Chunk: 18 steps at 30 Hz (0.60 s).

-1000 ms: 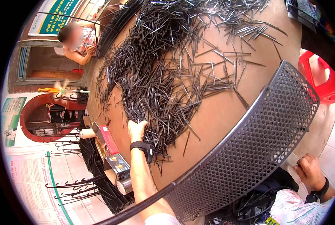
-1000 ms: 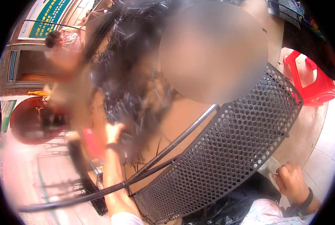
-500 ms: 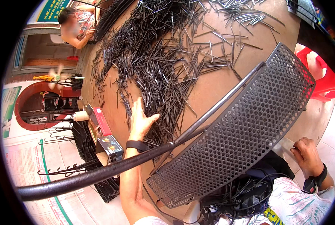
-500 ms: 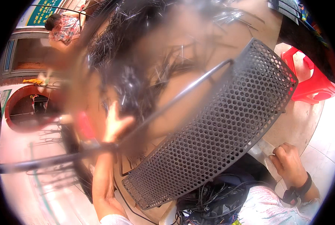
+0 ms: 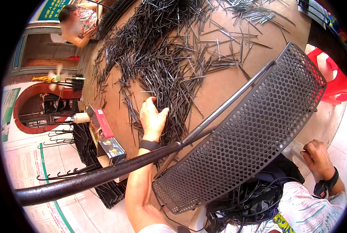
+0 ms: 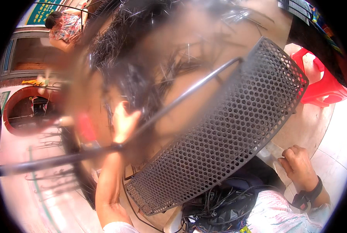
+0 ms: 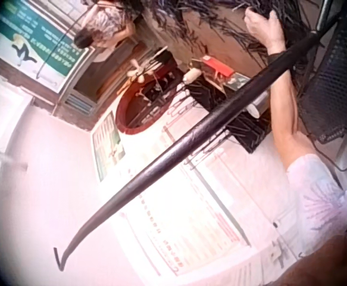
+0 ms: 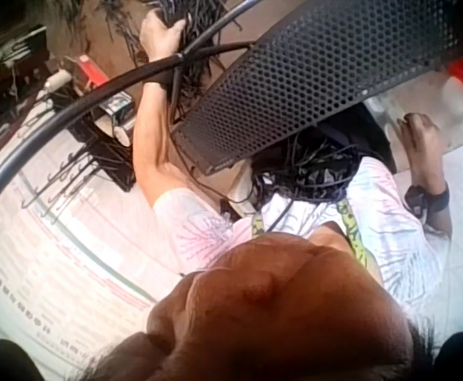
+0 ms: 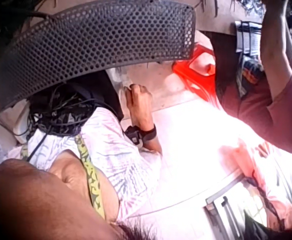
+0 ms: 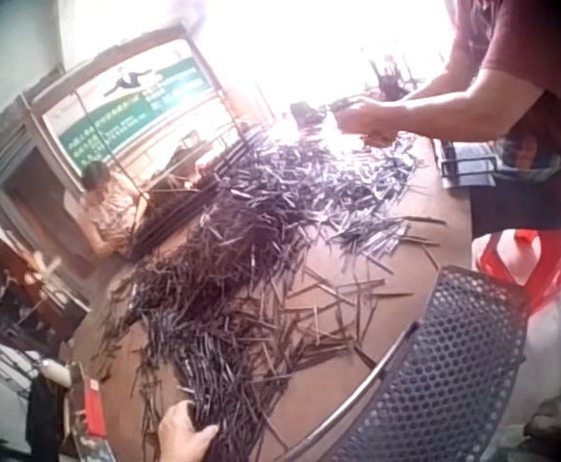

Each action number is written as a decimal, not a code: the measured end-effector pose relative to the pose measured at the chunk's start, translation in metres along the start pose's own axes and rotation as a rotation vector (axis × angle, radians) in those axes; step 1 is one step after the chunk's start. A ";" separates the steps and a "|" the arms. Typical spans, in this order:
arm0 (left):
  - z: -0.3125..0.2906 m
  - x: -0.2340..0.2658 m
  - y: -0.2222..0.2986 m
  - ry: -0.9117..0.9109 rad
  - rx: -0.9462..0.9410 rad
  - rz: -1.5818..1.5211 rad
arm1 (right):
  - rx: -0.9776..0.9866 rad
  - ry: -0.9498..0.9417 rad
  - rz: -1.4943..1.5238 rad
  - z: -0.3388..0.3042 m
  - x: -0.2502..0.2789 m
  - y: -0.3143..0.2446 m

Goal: The person picks up thin black rods from a table and inserts them into holes in a perforated metal panel. They then gather a large bundle of the rods and sort through them by hand.

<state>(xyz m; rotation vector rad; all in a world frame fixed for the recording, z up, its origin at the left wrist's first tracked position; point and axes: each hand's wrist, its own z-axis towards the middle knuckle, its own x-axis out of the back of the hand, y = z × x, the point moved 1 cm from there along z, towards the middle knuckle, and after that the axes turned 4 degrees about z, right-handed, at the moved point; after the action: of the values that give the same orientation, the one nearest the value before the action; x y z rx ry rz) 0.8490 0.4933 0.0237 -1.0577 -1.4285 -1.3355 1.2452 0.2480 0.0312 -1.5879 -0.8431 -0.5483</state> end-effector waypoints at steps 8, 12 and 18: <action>-0.004 0.005 0.020 -0.240 -0.022 0.149 | -0.024 -0.021 0.019 0.002 0.005 -0.003; 0.010 -0.002 0.021 -0.204 0.017 0.192 | -0.040 -0.012 0.017 0.001 0.007 0.000; 0.028 0.000 -0.002 -0.046 0.260 0.059 | -0.039 -0.021 0.095 0.002 0.010 0.010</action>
<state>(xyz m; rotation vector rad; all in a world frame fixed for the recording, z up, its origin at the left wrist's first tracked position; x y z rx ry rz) 0.8453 0.5215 0.0222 -0.9552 -1.5450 -1.0556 1.2591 0.2514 0.0314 -1.6628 -0.7728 -0.4834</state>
